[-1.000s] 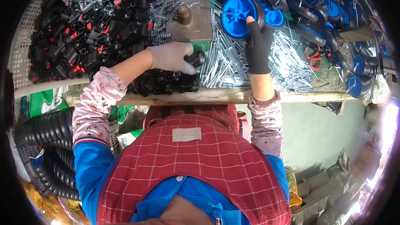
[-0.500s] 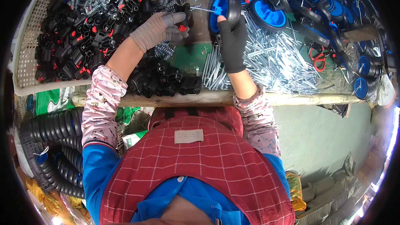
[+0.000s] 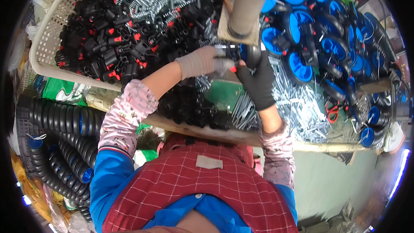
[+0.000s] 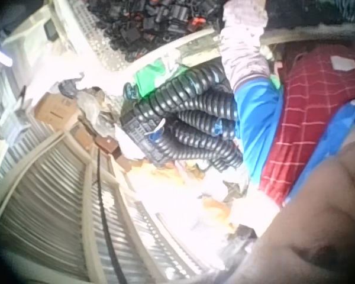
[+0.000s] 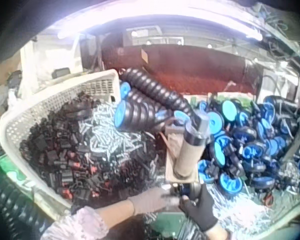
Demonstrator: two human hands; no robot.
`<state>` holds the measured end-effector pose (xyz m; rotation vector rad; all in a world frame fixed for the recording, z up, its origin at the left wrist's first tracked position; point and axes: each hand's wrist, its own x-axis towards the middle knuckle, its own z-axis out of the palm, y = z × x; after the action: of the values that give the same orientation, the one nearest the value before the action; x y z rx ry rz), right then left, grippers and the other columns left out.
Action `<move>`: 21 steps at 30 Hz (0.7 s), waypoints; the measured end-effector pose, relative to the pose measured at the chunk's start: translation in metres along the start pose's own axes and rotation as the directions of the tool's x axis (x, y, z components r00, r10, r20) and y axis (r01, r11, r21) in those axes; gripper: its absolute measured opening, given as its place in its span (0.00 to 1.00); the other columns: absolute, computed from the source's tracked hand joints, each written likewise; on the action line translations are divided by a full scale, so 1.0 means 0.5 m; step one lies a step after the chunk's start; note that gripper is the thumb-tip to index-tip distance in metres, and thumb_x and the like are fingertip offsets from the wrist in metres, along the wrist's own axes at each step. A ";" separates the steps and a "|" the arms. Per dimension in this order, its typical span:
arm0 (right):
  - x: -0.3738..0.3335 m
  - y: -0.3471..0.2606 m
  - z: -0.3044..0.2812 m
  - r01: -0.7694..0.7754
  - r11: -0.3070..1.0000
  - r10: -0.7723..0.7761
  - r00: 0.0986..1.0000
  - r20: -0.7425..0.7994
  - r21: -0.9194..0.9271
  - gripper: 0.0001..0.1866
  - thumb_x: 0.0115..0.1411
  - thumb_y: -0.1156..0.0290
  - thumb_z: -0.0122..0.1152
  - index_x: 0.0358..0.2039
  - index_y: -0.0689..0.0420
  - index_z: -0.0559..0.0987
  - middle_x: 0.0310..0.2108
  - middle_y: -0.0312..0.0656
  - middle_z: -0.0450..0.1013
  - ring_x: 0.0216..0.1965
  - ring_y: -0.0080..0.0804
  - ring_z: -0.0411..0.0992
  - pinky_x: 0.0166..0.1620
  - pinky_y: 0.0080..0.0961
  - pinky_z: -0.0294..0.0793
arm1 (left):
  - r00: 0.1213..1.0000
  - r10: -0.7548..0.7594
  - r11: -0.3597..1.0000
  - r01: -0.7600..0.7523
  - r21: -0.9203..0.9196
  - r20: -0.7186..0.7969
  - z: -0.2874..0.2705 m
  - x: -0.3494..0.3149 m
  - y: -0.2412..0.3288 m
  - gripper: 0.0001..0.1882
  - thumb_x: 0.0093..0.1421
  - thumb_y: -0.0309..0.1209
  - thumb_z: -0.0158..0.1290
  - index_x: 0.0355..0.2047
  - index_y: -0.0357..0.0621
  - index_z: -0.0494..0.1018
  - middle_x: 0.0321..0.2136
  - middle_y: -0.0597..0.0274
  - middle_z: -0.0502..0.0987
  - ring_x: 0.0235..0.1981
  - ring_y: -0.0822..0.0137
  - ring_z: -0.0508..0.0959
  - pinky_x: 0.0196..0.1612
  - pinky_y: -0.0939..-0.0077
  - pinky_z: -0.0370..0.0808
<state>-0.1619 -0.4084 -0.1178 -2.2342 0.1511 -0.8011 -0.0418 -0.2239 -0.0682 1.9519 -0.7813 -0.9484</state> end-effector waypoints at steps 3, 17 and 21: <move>0.072 0.072 -0.057 -0.061 0.996 0.057 0.996 0.063 0.070 0.24 0.58 0.61 0.68 0.52 0.60 0.75 0.34 0.45 0.80 0.34 0.34 0.79 0.40 0.31 0.76 | 0.967 0.255 0.884 -0.226 0.408 -0.017 -0.081 -0.044 0.010 0.23 0.62 0.46 0.59 0.40 0.34 0.78 0.33 0.50 0.81 0.36 0.58 0.81 0.45 0.67 0.77; 0.244 0.185 -0.122 -0.432 0.621 0.379 0.896 0.231 0.654 0.30 0.72 0.50 0.45 0.62 0.62 0.67 0.54 0.47 0.73 0.49 0.34 0.74 0.53 0.34 0.72 | 0.573 0.820 -0.119 0.147 0.982 0.013 -0.434 0.199 0.191 0.21 0.51 0.45 0.62 0.40 0.44 0.79 0.40 0.55 0.79 0.45 0.55 0.77 0.57 0.59 0.67; 0.165 0.153 -0.122 -0.366 0.611 0.260 0.930 0.259 0.702 0.24 0.72 0.57 0.50 0.56 0.64 0.73 0.45 0.45 0.79 0.41 0.31 0.77 0.46 0.27 0.75 | 0.797 0.598 -0.318 0.136 0.938 0.087 -0.455 0.251 0.170 0.15 0.49 0.40 0.60 0.34 0.46 0.81 0.35 0.59 0.79 0.43 0.60 0.76 0.59 0.60 0.64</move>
<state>-0.1222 -0.5284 -0.0968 -1.4010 0.1184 -0.3976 0.1987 -0.2733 0.0521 2.7986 -1.9775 1.1529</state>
